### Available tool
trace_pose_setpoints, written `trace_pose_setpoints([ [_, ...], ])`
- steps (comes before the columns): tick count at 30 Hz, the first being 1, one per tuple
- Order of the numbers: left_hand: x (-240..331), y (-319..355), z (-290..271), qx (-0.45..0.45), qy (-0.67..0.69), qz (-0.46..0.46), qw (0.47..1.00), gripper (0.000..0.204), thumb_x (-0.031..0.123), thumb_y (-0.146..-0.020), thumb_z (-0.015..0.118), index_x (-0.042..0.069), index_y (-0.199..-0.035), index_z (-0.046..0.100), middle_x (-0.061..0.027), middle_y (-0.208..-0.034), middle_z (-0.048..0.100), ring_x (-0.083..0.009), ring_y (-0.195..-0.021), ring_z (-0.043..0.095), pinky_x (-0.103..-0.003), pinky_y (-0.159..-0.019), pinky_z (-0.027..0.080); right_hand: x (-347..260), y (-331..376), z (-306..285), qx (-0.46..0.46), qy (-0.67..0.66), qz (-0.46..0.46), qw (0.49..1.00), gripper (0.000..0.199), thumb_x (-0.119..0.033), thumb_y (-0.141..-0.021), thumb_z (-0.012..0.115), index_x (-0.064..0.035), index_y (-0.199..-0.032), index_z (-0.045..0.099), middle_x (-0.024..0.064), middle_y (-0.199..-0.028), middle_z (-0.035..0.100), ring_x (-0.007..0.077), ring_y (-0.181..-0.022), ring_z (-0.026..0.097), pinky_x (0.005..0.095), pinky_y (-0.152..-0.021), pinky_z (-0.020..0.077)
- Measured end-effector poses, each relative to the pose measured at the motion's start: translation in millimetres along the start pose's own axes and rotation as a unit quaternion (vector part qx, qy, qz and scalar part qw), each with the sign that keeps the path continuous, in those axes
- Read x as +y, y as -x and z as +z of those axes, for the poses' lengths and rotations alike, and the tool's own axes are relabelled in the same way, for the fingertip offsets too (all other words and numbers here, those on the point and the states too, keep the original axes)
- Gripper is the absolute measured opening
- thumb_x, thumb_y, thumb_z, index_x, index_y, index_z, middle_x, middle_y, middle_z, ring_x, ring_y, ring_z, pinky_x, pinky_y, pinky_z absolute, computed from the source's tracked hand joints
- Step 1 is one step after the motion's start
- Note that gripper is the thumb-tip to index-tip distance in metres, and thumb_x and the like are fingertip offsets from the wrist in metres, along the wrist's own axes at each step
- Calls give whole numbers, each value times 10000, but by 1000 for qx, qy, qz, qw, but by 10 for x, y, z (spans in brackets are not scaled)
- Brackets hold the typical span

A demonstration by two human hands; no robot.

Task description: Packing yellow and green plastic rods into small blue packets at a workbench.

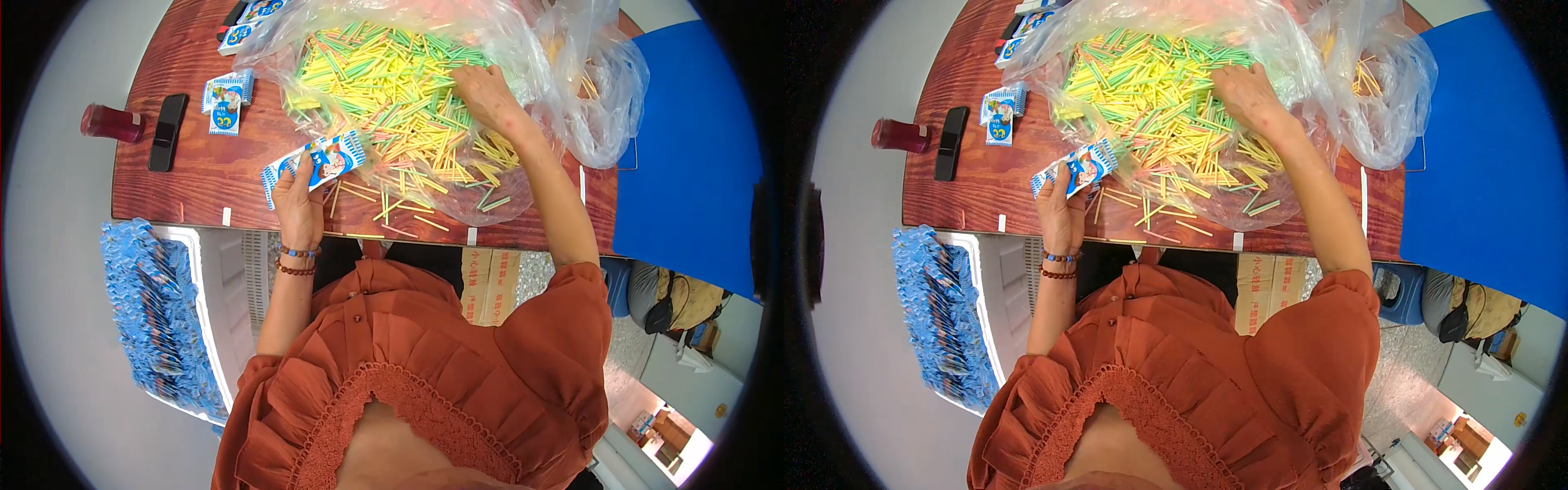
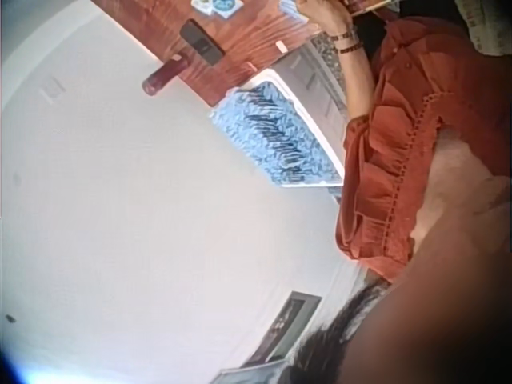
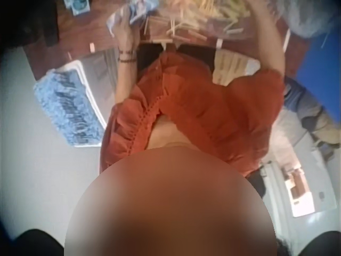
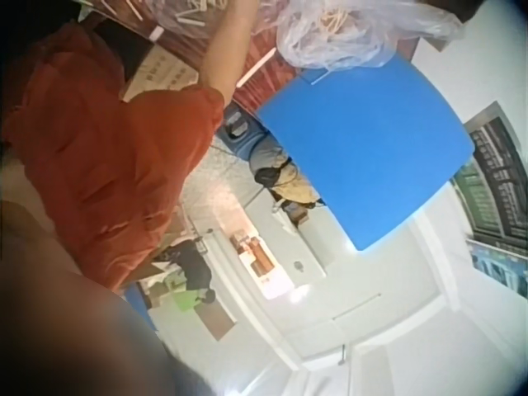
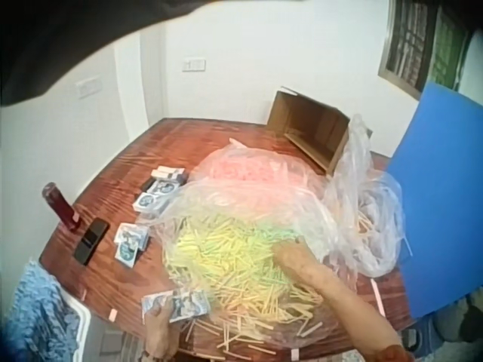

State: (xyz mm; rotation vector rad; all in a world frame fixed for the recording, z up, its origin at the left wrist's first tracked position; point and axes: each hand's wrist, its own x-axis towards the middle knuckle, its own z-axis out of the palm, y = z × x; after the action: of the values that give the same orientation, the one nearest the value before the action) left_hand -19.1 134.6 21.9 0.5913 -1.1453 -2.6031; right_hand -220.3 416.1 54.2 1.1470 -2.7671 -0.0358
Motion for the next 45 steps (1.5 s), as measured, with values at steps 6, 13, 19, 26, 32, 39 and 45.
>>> trace_pose_setpoints([
  [6, 35, 1, 2, -7, 2, 6, 1000, 135, 106, -962, 589, 26, -1047, 657, -63, -1006, 690, -140, -902, 657, -319, -812, 554, 43, -70, -133, -60, -149, 116, 980, 160, -179, -964, 518, -19, -955, 519, 156, -907, 654, 304, -897, 625, 394, -798, 430],
  [13, -5, -69, 50, -21, 31, -6, 999, 140, 147, -967, 591, 38, -1019, 662, -59, -987, 695, -128, -851, 649, -300, -764, 546, -68, -150, -339, 125, -676, 227, 690, 208, -199, -1026, 448, -19, -1018, 552, 95, -939, 655, 268, -1002, 636, 383, -900, 487],
  [19, -115, -174, 413, -45, 63, 6, 997, 186, 212, -976, 587, 45, -1004, 664, -37, -943, 689, -112, -845, 640, -301, -743, 541, -918, -299, -402, 258, -863, 85, 425, 226, -206, -1037, 427, -12, -1016, 542, 154, -966, 651, 351, -1093, 605, 443, -1022, 420],
  [26, -106, -195, 454, -64, 97, 48, 992, 209, 219, -984, 572, 30, -1043, 641, -39, -985, 675, -118, -885, 631, -329, -807, 547, -1675, -355, -723, 333, -825, 118, 440, 261, -269, -1035, 439, -11, -1048, 470, 181, -995, 649, 341, -1124, 594, 440, -1036, 375],
  [32, 2, -121, 580, -29, 105, 68, 992, 202, 203, -984, 572, 20, -1039, 637, -43, -1013, 667, -118, -880, 629, -319, -816, 548, -1890, -360, -652, 368, -790, 122, 475, 255, -250, -1044, 410, -8, -1104, 464, 196, -1018, 650, 325, -1128, 593, 453, -1033, 386],
  [39, 1, -166, 524, -12, 95, 89, 991, 158, 153, -972, 587, 13, -1027, 637, -41, -976, 672, -107, -835, 633, -283, -765, 549, -1923, -370, -698, 331, -759, 129, 545, 254, -230, -1053, 370, -1, -1118, 459, 188, -1062, 664, 285, -1173, 567, 417, -1046, 381],
  [45, 5, -159, 571, -14, 121, 99, 988, 125, 131, -970, 586, 19, -998, 635, -46, -960, 673, -102, -824, 632, -265, -756, 540, -2007, -440, -634, 327, -747, 122, 566, 301, -230, -1055, 352, 27, -1145, 480, 177, -1193, 629, 249, -1312, 440, 386, -1100, 302],
])
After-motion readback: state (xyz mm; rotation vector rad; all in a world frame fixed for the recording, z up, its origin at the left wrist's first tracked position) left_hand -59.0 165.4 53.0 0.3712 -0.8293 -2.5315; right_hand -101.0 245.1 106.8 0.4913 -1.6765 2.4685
